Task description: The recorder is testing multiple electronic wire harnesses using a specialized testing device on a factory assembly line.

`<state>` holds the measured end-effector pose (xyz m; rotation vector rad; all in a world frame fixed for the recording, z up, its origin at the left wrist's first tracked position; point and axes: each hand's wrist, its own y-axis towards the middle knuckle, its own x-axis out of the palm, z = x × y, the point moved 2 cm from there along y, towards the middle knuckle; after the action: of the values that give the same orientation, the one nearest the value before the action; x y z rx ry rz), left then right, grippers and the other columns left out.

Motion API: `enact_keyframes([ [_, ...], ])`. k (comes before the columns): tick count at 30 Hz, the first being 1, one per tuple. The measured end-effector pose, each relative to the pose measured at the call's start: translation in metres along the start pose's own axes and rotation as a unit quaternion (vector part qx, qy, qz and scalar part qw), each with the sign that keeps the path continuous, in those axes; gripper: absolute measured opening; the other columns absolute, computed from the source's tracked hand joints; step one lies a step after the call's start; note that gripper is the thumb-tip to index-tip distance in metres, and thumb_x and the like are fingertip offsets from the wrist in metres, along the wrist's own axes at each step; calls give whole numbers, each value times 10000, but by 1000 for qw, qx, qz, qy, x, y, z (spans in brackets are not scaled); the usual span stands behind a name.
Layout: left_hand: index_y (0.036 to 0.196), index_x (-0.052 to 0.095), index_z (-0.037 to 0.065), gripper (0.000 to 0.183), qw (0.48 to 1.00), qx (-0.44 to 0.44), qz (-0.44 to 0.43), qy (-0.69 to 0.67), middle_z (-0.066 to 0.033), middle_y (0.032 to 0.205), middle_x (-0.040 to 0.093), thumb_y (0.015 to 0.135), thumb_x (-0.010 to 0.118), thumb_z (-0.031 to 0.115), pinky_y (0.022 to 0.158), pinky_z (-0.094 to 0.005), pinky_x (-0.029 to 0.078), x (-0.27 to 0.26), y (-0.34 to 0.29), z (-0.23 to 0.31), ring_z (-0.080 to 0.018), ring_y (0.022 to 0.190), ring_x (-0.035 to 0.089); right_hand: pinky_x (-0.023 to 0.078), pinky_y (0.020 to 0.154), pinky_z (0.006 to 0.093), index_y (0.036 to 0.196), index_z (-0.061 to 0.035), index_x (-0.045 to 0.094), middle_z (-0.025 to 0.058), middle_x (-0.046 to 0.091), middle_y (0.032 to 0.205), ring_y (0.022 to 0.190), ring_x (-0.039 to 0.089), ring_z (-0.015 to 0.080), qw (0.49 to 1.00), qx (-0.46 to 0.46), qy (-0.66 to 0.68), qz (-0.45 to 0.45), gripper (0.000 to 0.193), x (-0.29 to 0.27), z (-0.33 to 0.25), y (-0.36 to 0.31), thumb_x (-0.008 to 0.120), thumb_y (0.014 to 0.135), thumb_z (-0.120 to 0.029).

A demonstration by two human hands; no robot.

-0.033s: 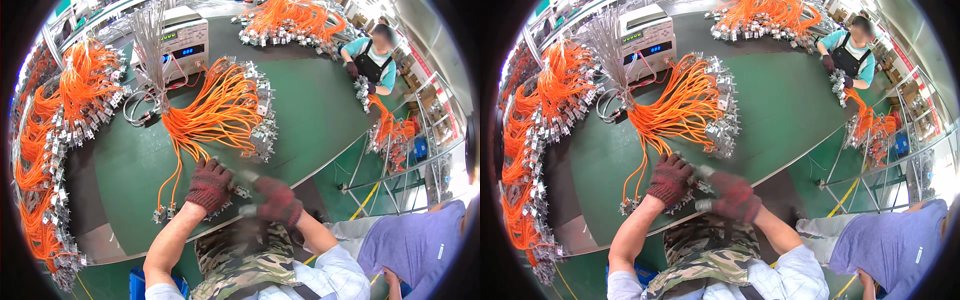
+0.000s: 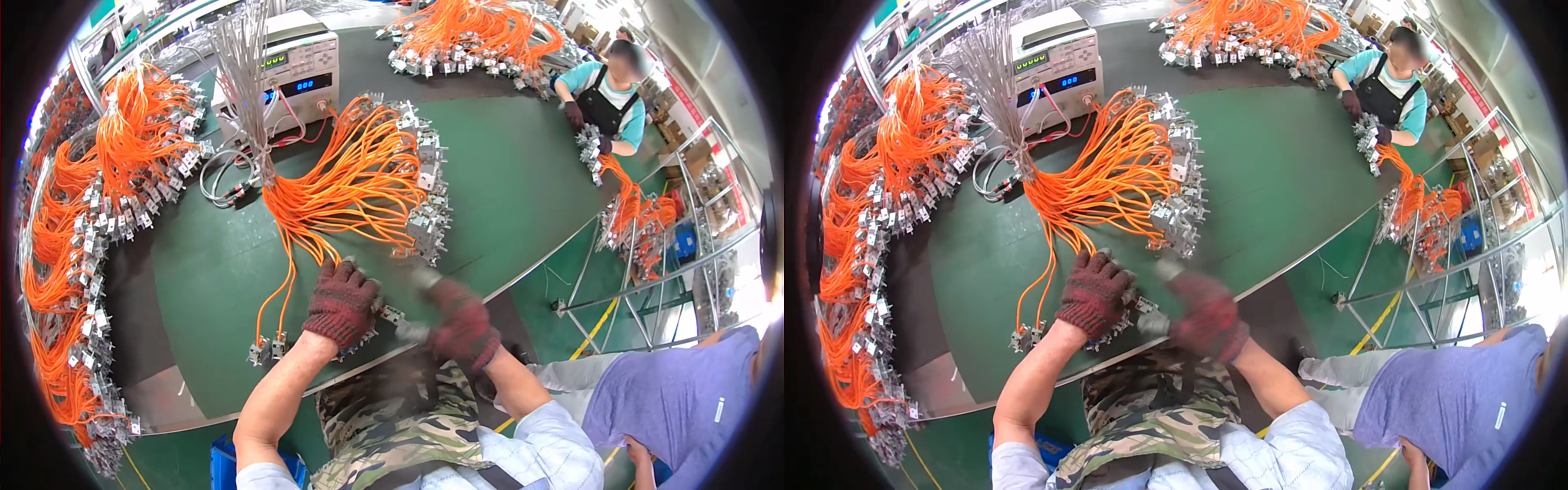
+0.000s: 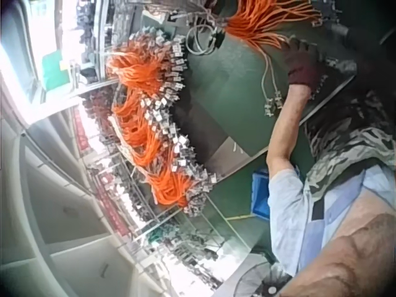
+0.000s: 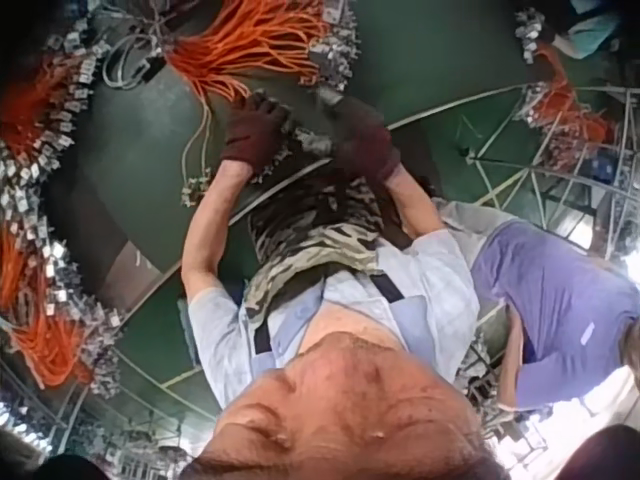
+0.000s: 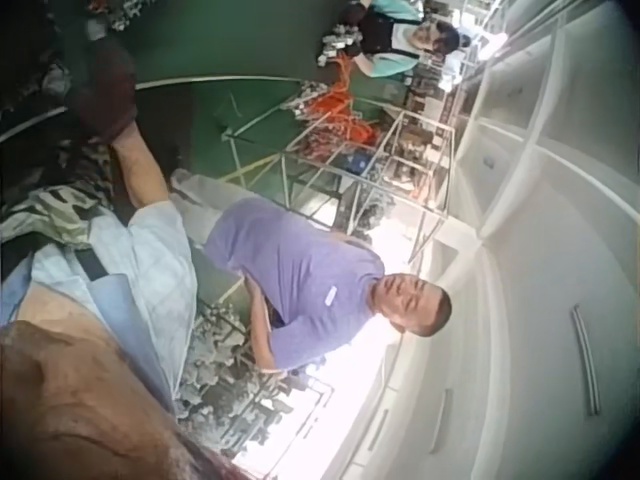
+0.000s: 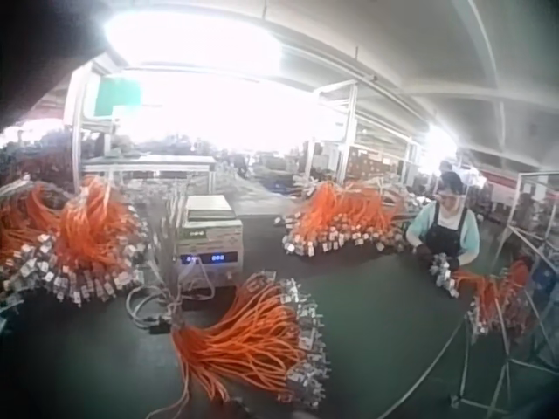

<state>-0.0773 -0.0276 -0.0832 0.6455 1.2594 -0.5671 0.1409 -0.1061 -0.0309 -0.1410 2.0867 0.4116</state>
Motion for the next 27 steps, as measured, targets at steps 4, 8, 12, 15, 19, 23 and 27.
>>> enact_keyframes([
  [4,1436,613,138,625,999,-49,-6,-19,-175,1265,725,921,731,472,1200,-608,326,-13,12,17,-406,1357,571,435,1182,542,1590,39,415,297,439,1599,1425,489,497,972,41,-76,217,964,-25,40,38,812,874,-470],
  [8,1543,495,106,839,989,-130,32,-69,-256,1282,706,892,730,579,1200,-604,315,-7,41,47,-413,1366,571,369,1245,539,1679,-6,266,311,314,1684,1507,393,514,981,26,-152,118,1077,8,106,67,809,890,-499],
  [12,1524,473,-23,865,911,-301,-20,-282,-297,1278,696,895,734,510,1088,-521,454,1,61,55,-425,1215,666,426,1160,553,1635,2,325,299,457,1564,1392,478,507,986,29,-73,146,1036,-1,63,79,831,843,-434],
  [15,1496,546,68,644,927,-204,14,-315,-260,1211,726,931,734,313,991,-475,540,59,23,26,-414,1140,695,441,1137,574,1595,33,380,354,506,1452,1308,509,558,978,-6,-70,197,1011,13,-11,57,843,836,-447],
  [19,1539,443,101,724,939,-138,4,-316,-236,1064,750,907,770,239,899,-535,564,18,-24,14,-451,1028,716,466,1079,590,1586,62,376,364,535,1351,1248,531,538,981,103,-34,159,1071,41,-47,19,879,780,-434],
  [23,1512,482,103,741,958,-87,-199,-185,-242,995,744,870,805,282,944,-571,533,-12,-44,-5,-461,1047,698,506,1041,569,1546,27,435,273,615,1295,1213,576,497,987,106,78,87,1011,33,8,27,913,746,-364],
  [27,1563,421,44,916,955,-125,-145,-227,-247,1202,696,816,846,361,1046,-543,494,-22,-27,16,-451,1168,642,541,984,553,1527,-10,480,196,685,1217,1144,626,453,932,134,309,138,927,8,54,65,902,743,-270],
])
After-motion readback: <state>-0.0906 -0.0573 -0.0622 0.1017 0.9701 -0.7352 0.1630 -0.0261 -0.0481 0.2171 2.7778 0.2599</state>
